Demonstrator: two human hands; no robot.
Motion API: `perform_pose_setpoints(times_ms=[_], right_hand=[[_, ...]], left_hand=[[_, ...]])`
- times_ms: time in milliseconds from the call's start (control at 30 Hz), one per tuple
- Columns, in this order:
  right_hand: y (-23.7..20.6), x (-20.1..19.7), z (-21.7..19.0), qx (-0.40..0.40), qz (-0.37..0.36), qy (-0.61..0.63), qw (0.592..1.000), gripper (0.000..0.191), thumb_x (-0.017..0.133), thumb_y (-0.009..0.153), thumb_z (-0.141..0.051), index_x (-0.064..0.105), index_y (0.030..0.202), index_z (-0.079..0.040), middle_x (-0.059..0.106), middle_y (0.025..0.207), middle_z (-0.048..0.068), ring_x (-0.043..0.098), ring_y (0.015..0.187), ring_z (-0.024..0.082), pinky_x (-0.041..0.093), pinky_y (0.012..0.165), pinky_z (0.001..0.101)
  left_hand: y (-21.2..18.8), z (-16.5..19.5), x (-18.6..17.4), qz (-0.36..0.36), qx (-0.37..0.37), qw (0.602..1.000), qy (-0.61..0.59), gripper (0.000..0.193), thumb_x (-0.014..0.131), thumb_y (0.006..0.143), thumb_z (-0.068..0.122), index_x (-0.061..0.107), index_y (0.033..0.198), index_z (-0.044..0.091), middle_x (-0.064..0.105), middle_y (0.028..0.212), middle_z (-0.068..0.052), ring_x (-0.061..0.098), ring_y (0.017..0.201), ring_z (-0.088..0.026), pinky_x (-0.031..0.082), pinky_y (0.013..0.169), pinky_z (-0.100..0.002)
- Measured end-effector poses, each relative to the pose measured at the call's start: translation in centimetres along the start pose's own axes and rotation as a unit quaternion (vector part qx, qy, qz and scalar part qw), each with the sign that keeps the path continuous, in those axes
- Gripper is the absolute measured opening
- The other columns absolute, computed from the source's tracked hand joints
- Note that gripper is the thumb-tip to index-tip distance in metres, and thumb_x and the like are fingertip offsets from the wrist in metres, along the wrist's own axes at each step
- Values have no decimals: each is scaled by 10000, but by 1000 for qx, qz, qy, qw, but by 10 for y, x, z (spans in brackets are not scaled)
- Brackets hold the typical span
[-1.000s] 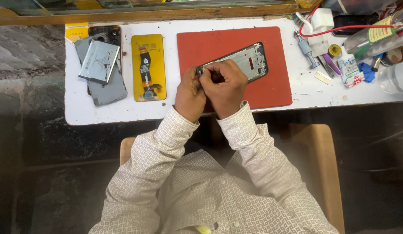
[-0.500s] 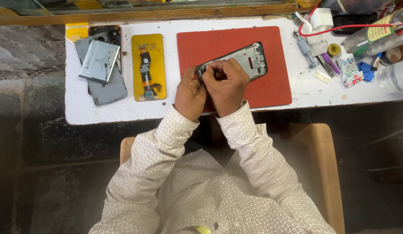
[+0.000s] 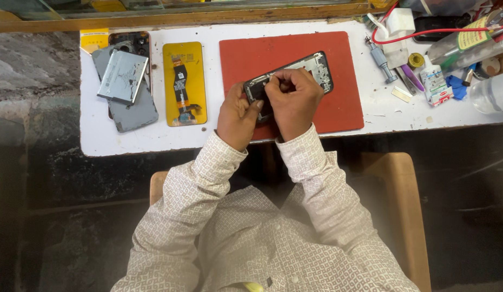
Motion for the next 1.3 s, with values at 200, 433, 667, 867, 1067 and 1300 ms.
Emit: perform_pose_setpoints(times_ms=[200, 433, 667, 867, 1067, 1300], right_hand=[[8, -7, 12, 12, 17, 2, 1000, 49, 769, 826, 44, 725, 837, 25, 702, 759, 58, 633, 634, 97, 520, 594, 247], [12, -11, 19, 30, 7, 7, 1000, 64, 782, 829, 33, 718, 823, 30, 697, 761, 59, 623, 635, 96, 513, 593, 243], [22, -21, 31, 35, 13, -7, 999, 46, 769, 821, 21, 726, 810, 34, 700, 738, 48, 630, 630, 88, 504, 594, 238], [28, -26, 44, 49, 6, -19, 999, 36, 763, 814, 22, 731, 804, 31, 689, 721, 48, 613, 620, 85, 493, 583, 235], [33, -33, 51, 21, 26, -18, 999, 11, 753, 824, 32, 747, 829, 39, 697, 715, 45, 624, 637, 82, 494, 594, 238], [38, -38, 59, 35, 38, -20, 998, 32, 756, 831, 32, 732, 819, 49, 702, 716, 35, 617, 624, 66, 503, 590, 217]], left_hand=[[-1, 2, -2, 1, -26, 1000, 11, 382, 527, 993, -129, 436, 1358, -59, 672, 1100, -122, 647, 902, -113, 536, 791, -241], [-1, 4, -1, -1, -30, 1000, 6, 393, 532, 997, -120, 423, 1372, -75, 673, 1120, -146, 653, 924, -126, 540, 805, -244], [-1, 5, 0, 1, -25, 1000, 5, 369, 529, 993, -118, 427, 1345, -78, 671, 1149, -137, 681, 987, -122, 562, 866, -241], [-1, 5, -1, 1, -23, 999, 35, 358, 544, 989, -112, 445, 1332, -80, 673, 1107, -138, 662, 926, -125, 546, 809, -245], [-2, 5, -1, -1, -17, 1000, 26, 350, 536, 998, -107, 439, 1333, -81, 648, 1160, -140, 663, 990, -129, 554, 861, -257], [-3, 3, 0, 2, -13, 1000, 20, 353, 542, 985, -98, 431, 1319, -64, 642, 1170, -131, 661, 1037, -137, 542, 930, -260]])
Point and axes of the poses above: each hand's wrist, its own y-axis towards the middle knuckle, its own x-axis out of the palm, z = x × y, the point moved 3 cm from there along y, towards the middle knuckle
